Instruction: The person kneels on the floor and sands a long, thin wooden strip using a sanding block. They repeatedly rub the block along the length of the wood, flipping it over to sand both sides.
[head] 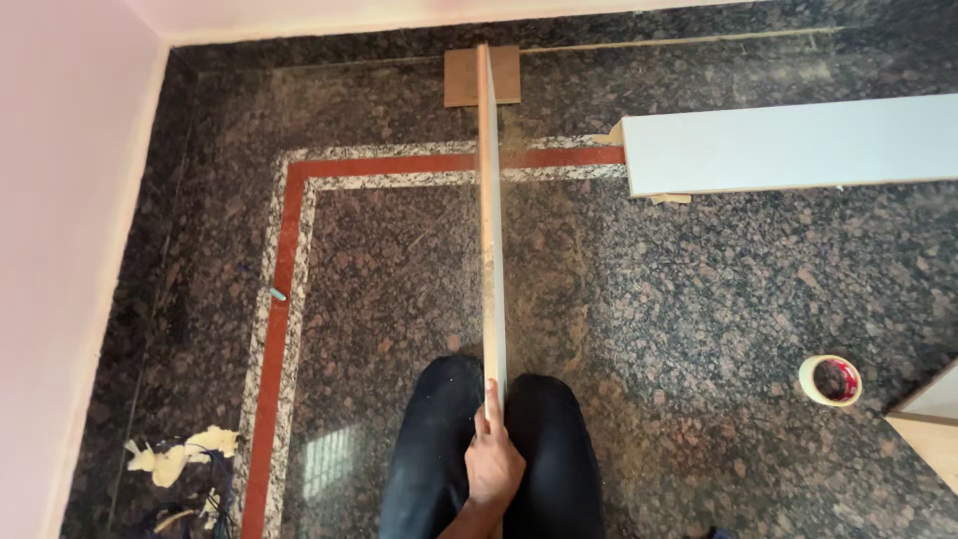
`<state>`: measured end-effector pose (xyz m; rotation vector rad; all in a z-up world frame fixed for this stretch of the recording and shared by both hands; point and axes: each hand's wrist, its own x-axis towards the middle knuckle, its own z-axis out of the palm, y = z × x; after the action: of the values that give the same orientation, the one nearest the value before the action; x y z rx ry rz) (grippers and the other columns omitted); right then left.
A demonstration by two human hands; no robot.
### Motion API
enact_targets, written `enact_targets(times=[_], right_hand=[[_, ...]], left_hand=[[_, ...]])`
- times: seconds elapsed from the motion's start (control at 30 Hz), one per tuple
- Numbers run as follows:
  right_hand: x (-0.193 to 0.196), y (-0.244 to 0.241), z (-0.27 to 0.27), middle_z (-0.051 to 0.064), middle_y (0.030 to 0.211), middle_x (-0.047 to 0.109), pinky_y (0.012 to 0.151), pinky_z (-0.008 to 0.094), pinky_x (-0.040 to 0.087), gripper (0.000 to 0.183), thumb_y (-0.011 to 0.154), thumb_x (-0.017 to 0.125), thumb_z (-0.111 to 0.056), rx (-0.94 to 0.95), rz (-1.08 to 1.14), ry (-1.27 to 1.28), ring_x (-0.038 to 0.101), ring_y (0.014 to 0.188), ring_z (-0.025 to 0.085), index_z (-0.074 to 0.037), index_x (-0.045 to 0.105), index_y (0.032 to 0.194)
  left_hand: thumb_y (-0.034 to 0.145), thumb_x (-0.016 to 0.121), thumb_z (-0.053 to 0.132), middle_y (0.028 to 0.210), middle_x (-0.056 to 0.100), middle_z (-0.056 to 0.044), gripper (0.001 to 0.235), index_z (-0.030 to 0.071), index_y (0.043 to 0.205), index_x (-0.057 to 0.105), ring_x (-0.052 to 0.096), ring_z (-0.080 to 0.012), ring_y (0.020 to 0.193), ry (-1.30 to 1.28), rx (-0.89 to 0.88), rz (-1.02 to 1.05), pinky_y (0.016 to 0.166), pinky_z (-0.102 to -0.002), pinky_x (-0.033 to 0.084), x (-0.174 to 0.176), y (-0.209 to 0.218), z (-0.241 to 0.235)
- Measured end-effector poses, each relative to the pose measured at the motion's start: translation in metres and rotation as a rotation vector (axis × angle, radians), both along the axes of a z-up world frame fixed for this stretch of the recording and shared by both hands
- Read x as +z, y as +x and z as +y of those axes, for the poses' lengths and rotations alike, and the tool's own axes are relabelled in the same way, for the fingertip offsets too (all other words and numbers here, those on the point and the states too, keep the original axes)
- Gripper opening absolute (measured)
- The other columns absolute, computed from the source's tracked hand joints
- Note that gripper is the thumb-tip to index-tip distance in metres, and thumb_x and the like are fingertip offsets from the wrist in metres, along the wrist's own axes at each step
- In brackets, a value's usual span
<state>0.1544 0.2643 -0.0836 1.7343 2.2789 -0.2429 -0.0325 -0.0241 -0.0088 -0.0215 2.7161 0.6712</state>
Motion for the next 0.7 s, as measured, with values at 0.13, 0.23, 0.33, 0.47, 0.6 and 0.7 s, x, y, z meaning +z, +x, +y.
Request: enact_targets(times=[0.13, 0.23, 0.33, 0.47, 0.6, 0.7], right_hand=[[0.017, -0.008, 0.000, 0.014, 0.082, 0.061, 0.051, 0.045, 0.047, 0.053, 0.089, 0.068, -0.050, 0.009, 0.046, -0.006, 0.059, 0.060, 0.029, 0.000, 0.067, 0.105], [0.025, -0.016, -0.003, 0.014, 0.080, 0.061, 0.049, 0.044, 0.046, 0.052, 0.089, 0.068, -0.050, 0.008, 0.108, -0.037, 0.059, 0.058, 0.028, 0.000, 0.067, 0.104], [0.027, -0.023, -0.014, 0.013, 0.077, 0.061, 0.048, 0.043, 0.045, 0.051, 0.090, 0.068, -0.050, -0.002, 0.207, -0.114, 0.058, 0.056, 0.027, -0.001, 0.068, 0.103], [0.036, -0.025, -0.020, 0.012, 0.074, 0.061, 0.047, 0.042, 0.044, 0.049, 0.090, 0.068, -0.049, -0.094, 0.417, -0.303, 0.057, 0.053, 0.025, -0.001, 0.068, 0.102], [0.064, -0.036, -0.028, 0.011, 0.071, 0.061, 0.045, 0.041, 0.043, 0.048, 0.090, 0.068, -0.049, -0.259, 0.660, -0.619, 0.056, 0.050, 0.024, -0.002, 0.069, 0.101], [0.096, -0.056, -0.040, 0.010, 0.068, 0.061, 0.044, 0.040, 0.043, 0.047, 0.090, 0.068, -0.048, -0.344, 0.792, -0.861, 0.055, 0.048, 0.023, -0.002, 0.069, 0.100]], left_hand=[[0.081, 0.062, -0.003, 0.136, 0.053, -0.023, 0.097, 0.009, 0.162, 0.010, 0.071, -0.0406, 0.095, 0.097, -0.003, 0.145, 0.073, -0.042, 0.061, 0.007, -0.001, 0.003], [0.081, 0.060, -0.002, 0.139, 0.048, -0.025, 0.098, 0.008, 0.163, 0.007, 0.068, -0.0416, 0.101, 0.097, 0.002, 0.011, 0.079, -0.043, 0.059, 0.020, 0.001, -0.001], [0.087, 0.057, 0.001, 0.136, 0.048, -0.023, 0.093, 0.002, 0.165, 0.006, 0.060, -0.0399, 0.117, 0.068, -0.030, -0.186, 0.095, -0.041, 0.054, 0.040, -0.003, -0.009], [0.073, 0.064, 0.008, 0.134, 0.049, -0.029, 0.083, -0.009, 0.144, 0.024, 0.044, -0.0489, 0.130, -0.009, -0.123, 0.294, 0.111, -0.049, 0.039, 0.065, -0.019, -0.014], [0.074, 0.066, 0.008, 0.138, 0.046, -0.037, 0.087, -0.019, 0.146, 0.026, 0.042, -0.0510, 0.133, 0.153, -0.173, 0.424, 0.113, -0.050, 0.034, 0.080, -0.059, -0.022], [0.082, 0.064, 0.009, 0.141, 0.046, -0.035, 0.078, -0.016, 0.148, 0.029, 0.042, -0.0478, 0.135, 0.232, -0.126, 0.269, 0.115, -0.047, 0.036, 0.082, -0.079, -0.028]])
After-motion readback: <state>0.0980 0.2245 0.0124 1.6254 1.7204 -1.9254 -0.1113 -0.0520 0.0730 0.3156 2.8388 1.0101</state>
